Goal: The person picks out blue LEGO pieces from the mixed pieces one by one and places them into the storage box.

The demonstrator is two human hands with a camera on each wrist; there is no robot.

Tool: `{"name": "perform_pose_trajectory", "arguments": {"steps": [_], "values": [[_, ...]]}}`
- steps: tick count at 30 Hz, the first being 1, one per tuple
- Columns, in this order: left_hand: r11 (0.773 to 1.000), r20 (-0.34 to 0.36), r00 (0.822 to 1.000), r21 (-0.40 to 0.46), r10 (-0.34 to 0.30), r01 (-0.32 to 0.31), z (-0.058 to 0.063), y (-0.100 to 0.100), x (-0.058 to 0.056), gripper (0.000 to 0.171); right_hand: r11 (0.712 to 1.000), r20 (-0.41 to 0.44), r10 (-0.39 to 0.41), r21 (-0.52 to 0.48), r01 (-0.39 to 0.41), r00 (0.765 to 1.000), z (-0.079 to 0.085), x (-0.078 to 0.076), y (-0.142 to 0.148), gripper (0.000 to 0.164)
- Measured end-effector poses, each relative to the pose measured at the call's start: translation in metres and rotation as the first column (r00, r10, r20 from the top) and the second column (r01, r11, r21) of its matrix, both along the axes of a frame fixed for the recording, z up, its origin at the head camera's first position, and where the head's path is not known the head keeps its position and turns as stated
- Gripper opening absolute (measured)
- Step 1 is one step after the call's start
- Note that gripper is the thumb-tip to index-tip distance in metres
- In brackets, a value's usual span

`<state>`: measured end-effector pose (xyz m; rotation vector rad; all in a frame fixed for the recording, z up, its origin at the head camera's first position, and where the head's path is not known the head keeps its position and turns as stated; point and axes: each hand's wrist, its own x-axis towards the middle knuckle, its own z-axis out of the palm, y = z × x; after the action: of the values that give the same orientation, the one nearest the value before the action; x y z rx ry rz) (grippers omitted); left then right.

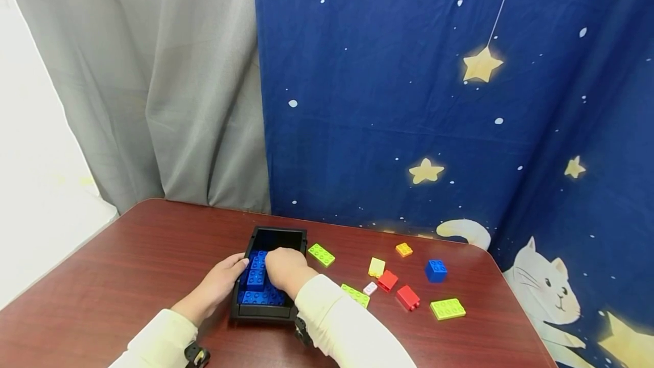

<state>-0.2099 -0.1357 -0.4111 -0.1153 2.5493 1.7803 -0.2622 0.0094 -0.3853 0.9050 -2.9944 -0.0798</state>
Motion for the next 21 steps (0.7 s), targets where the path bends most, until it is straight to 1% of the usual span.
{"name": "perform_pose_trajectory", "arguments": {"steps": [8,15,21], "values": [[1.0,-0.016,1.0,0.013,0.01,-0.01,-0.0018,0.0007,-0.0009,0.048,1.0,-0.025,0.002,0.012,-0.001,1.0,-0.003,0.001,-0.0003,0.018],[1.0,-0.009,1.0,0.014,0.004,-0.004,-0.0021,0.0004,-0.0001,0.048,1.0,-0.031,0.003,0.013,-0.003,0.999,-0.0033,0.0014,0.0003,0.019],[1.0,-0.01,1.0,0.01,0.001,-0.001,-0.0019,0.0004,0.0002,0.05,1.0,-0.056,0.009,0.016,-0.008,0.998,-0.0027,0.0017,0.0013,0.019]]}}
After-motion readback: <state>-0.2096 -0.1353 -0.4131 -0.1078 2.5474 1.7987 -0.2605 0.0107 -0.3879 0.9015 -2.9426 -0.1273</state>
